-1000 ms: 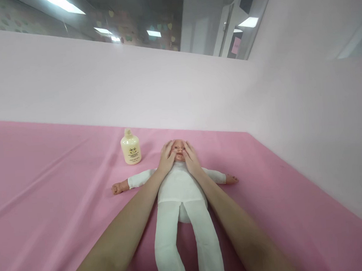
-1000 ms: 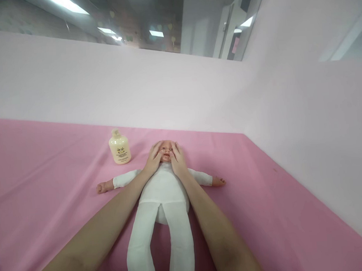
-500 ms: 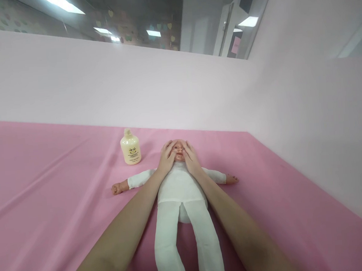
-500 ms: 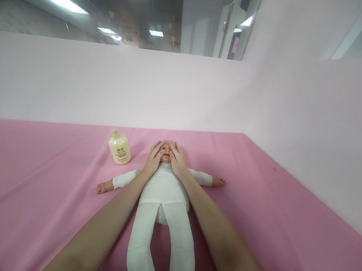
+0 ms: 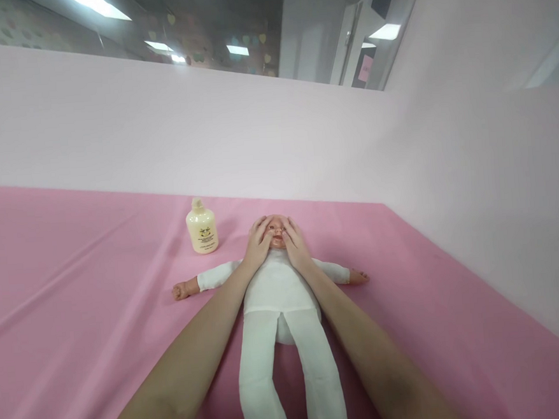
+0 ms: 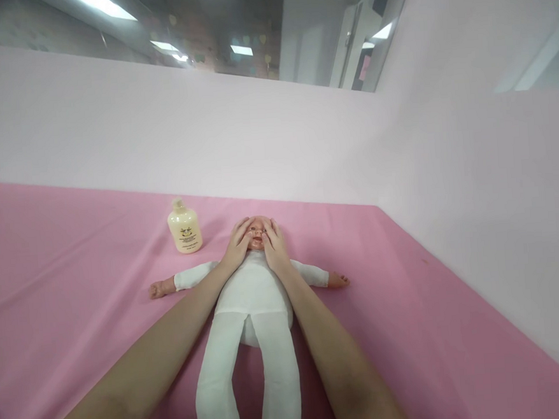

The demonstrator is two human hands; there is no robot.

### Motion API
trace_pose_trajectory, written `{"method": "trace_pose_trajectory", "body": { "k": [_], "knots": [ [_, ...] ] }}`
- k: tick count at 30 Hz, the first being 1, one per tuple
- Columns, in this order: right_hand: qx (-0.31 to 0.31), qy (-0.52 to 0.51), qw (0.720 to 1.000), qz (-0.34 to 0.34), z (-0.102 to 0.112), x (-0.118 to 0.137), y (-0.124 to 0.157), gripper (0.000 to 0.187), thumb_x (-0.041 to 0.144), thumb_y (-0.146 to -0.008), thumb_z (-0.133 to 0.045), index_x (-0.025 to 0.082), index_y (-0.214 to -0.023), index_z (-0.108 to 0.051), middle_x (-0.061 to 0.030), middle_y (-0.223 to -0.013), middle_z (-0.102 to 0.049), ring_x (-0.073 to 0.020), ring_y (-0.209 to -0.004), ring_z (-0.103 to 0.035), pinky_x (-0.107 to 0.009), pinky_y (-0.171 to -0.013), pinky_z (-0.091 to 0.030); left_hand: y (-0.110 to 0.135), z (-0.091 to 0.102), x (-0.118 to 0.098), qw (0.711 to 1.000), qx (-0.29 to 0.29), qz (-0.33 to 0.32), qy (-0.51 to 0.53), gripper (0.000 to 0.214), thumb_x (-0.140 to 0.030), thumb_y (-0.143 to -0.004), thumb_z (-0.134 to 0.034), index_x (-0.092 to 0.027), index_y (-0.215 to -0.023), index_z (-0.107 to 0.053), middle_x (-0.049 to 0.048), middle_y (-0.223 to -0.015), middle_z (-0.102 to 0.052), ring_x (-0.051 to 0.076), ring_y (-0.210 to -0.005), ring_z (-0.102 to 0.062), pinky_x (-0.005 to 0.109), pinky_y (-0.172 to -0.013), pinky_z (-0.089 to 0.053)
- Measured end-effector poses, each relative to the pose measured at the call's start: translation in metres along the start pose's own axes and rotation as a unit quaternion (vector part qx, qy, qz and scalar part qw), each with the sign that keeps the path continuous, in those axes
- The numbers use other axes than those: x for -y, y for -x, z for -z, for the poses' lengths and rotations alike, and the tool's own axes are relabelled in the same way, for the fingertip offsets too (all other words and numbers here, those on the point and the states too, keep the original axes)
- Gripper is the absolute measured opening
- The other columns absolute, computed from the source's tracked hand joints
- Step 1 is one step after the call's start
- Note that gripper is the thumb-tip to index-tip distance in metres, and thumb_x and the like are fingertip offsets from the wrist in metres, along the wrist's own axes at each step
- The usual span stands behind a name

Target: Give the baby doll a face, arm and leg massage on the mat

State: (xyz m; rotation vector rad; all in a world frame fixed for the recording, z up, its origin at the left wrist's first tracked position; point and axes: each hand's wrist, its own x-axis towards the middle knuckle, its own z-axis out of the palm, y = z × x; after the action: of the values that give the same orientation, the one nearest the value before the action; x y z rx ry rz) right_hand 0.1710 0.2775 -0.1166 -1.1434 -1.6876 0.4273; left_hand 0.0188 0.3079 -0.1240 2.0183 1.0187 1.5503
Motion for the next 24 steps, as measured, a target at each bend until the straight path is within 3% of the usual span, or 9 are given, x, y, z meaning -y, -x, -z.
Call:
{"method": "trace_pose_trajectory", "body": {
  "k": [7, 13, 20, 24],
  "knots": [
    [-0.001, 0.000, 1.000, -0.014, -0.001, -0.005, -0.001, 0.063, 0.057, -0.096, -0.028, 0.024, -0.149, -0.029, -0.0011, -0.158, -0.021, -0.0167, -0.147, -0.018, -0.039, -0.121, -0.013, 0.000, -0.002, 0.004, 1.000, -0.006, 0.009, 0.008, 0.044, -0.034, -0.094, -0.041, -0.025, -0.137, -0.047, 0.0063, -0.144, -0.042, 0.020, -0.137, -0.036, 0.041, -0.119, -0.024],
    [0.003, -0.019, 0.996, -0.085, -0.003, -0.006, 0.000, 0.074, 0.061, -0.093, -0.032, 0.019, -0.152, -0.018, -0.0037, -0.159, -0.017, -0.0188, -0.148, -0.014, -0.041, -0.121, -0.012, 0.000, -0.006, 0.014, 0.999, -0.013, 0.051, 0.006, 0.051, -0.036, -0.093, -0.043, -0.023, -0.142, -0.040, 0.0085, -0.148, -0.038, 0.022, -0.140, -0.031, 0.043, -0.120, -0.021],
    [-0.001, -0.029, 0.993, -0.117, -0.002, -0.001, -0.001, 0.077, 0.062, -0.091, -0.036, 0.017, -0.152, -0.019, -0.0053, -0.158, -0.019, -0.0196, -0.148, -0.015, -0.041, -0.121, -0.012, 0.000, -0.008, 0.018, 0.998, -0.010, 0.063, 0.005, 0.053, -0.038, -0.094, -0.042, -0.019, -0.143, -0.038, 0.0107, -0.150, -0.035, 0.023, -0.141, -0.028, 0.044, -0.120, -0.019],
    [-0.005, -0.033, 0.993, -0.115, -0.003, -0.004, -0.001, 0.076, 0.061, -0.091, -0.036, 0.019, -0.152, -0.019, -0.0043, -0.158, -0.019, -0.0194, -0.147, -0.016, -0.042, -0.121, -0.013, 0.000, -0.005, 0.013, 0.999, -0.013, 0.051, 0.010, 0.050, -0.036, -0.094, -0.043, -0.023, -0.142, -0.040, 0.0089, -0.148, -0.037, 0.022, -0.140, -0.031, 0.044, -0.119, -0.021]
  ]
}}
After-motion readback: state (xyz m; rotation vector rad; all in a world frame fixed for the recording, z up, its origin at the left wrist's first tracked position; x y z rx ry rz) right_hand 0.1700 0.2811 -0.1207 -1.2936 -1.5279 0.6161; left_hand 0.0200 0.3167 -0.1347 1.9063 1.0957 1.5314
